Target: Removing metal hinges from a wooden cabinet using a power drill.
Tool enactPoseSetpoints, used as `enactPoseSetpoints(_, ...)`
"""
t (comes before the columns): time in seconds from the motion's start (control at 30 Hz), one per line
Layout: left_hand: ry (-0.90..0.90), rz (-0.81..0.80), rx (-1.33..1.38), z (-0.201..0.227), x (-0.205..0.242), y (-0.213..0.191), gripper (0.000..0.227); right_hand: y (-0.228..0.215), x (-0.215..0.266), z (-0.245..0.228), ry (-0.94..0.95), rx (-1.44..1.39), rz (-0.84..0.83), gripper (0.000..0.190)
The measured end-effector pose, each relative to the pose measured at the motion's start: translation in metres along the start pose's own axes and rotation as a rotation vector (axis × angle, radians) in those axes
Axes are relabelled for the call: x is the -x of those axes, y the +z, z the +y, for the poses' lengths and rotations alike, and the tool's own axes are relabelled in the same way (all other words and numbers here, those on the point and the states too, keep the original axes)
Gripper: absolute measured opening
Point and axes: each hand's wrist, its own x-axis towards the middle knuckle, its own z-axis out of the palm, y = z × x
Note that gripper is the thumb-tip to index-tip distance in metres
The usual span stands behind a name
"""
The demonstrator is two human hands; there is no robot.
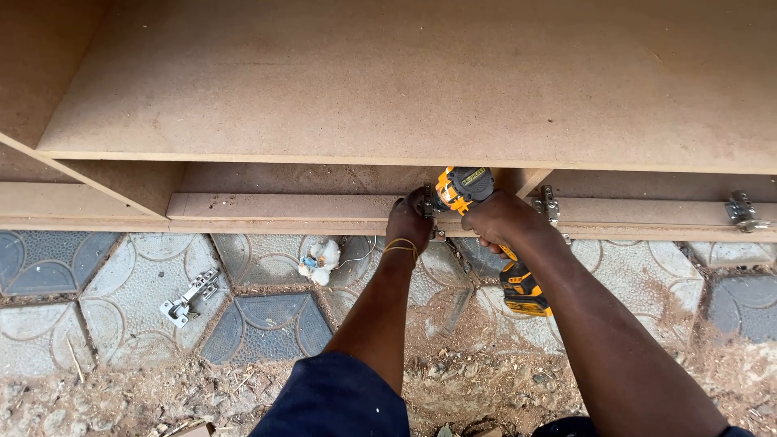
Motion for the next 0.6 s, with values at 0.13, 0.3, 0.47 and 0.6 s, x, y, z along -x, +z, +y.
enactPoseSetpoints(0.13, 0.024, -0.028, 0.001, 0.007, -0.004, -0.003, 0.070, 0.002, -0.004, -0.003, -0.004, 0.001, 0.009, 0.022)
enactPoseSetpoints(0.3, 0.047, -0.022, -0.088, 0.013, 0.000, -0.002, 0.055, 0.000, -0.004, -0.002, -0.009, -0.001, -0.014, 0.027)
enactPoseSetpoints(0.47, 0.067, 0.005, -0.242, 0.016, -0.004, 0.006, 0.053, 0.000, 0.003, -0.002, -0.005, -0.020, 0.002, 0.021)
enactPoseSetpoints(0.6, 0.064, -0.008, -0.271, 0.024, -0.002, 0.001, 0.049, 0.003, 0.001, 0.002, -0.006, -0.050, 0.021, 0.018)
